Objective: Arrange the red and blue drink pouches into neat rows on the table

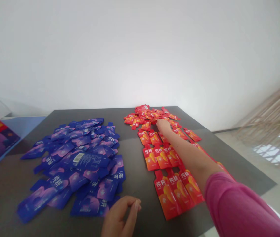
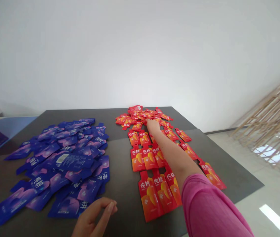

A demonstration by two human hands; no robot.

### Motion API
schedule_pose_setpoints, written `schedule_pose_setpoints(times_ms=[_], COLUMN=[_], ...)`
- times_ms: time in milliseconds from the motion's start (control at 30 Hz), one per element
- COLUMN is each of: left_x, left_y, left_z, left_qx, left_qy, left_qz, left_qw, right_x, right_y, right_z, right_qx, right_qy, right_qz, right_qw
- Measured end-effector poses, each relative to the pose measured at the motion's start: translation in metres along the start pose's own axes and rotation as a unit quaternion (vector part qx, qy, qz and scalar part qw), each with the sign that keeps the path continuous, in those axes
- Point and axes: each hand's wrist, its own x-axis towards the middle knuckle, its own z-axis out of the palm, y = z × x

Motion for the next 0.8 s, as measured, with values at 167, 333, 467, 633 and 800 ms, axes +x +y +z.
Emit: schedule_pose_setpoints(times_ms=[167, 333, 467, 633, 800], left_x=[0.004, 0.006, 0.008, 0.012, 0.016], left_y=[-0.003, -0.008, -0.010, -0.009, -0.012], left_z=[-0.004, -0.002, 0.000, 0.002, 0.002], left_qx=[0.036, 0.071, 0.087, 0.107, 0.124], left_qy=[-0.023, -0.028, -0.030, -0.044, -0.046], left_qz=[0.014, 0.044, 0.056, 0.057, 0.055], left_qw=[0.999, 0.996, 0.994, 0.992, 0.990], right_x=[-0.029, -0.112, -0.188, -0.237, -0.237], right_y=[0.041, 0.114, 0.168, 0.198, 0.201], right_z=[-0.060, -0.098, -0.088, -0.056, -0.034], right_qx=[0.055, 0.127, 0.055, -0.076, -0.116], right_qy=[0.069, 0.156, 0.135, 0.070, 0.038], right_qz=[-0.007, -0.025, -0.015, -0.130, -0.218], right_qw=[0.996, 0.979, 0.989, 0.986, 0.968])
